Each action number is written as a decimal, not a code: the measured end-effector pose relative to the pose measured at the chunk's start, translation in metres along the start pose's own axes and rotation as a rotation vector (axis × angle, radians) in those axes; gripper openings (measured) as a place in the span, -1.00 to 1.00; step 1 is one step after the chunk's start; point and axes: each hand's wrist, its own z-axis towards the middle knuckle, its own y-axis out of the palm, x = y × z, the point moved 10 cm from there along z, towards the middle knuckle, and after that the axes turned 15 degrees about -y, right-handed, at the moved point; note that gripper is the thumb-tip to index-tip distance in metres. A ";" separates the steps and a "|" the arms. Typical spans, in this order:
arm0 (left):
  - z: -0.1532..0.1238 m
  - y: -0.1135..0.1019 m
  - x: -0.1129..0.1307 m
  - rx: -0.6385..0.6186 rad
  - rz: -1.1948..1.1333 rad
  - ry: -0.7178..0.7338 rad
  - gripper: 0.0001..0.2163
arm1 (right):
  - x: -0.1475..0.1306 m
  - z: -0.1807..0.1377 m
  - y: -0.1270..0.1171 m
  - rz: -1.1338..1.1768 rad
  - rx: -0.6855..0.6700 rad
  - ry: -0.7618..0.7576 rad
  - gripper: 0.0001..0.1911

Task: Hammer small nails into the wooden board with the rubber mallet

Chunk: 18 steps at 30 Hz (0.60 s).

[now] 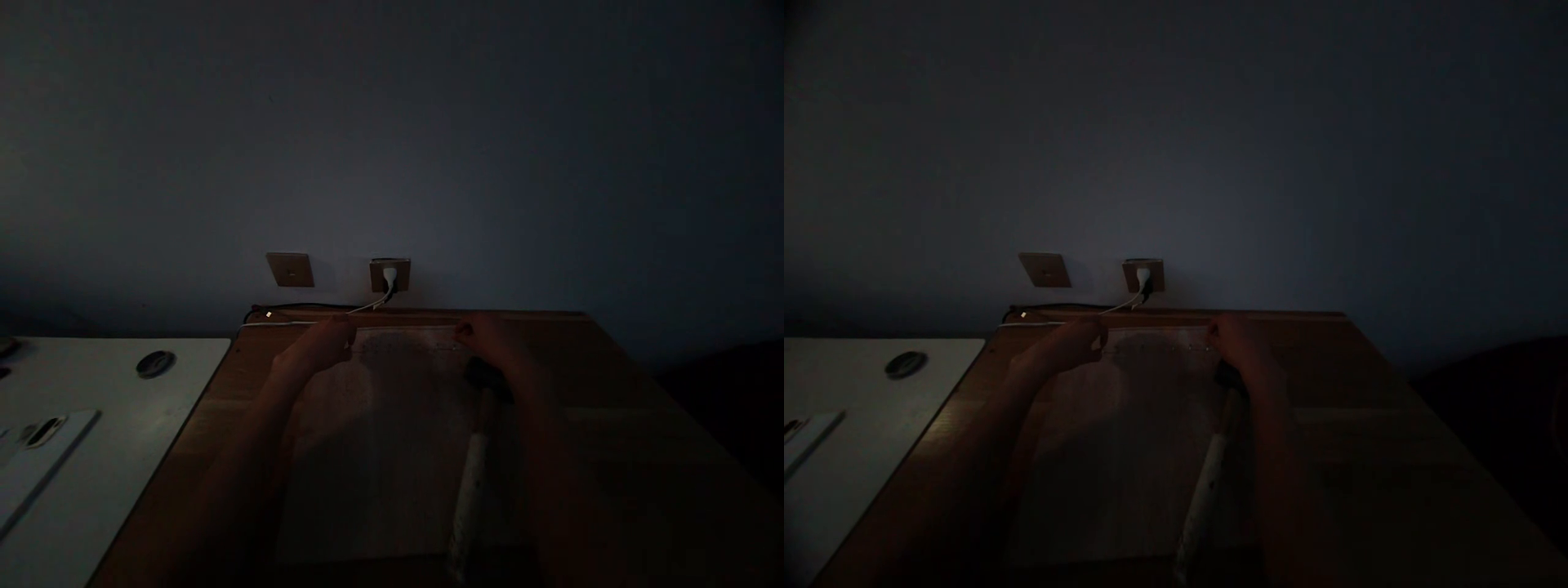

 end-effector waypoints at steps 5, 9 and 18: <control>0.000 0.001 -0.001 -0.030 0.003 -0.045 -0.82 | -0.003 0.000 0.001 -0.031 -0.060 0.017 -0.86; -0.002 0.000 0.003 -0.063 0.014 -0.062 -0.81 | -0.005 0.000 0.004 -0.066 -0.093 0.010 -0.85; -0.002 0.000 -0.002 -0.058 0.019 -0.111 -0.81 | -0.006 -0.001 0.010 -0.114 -0.121 0.021 -0.86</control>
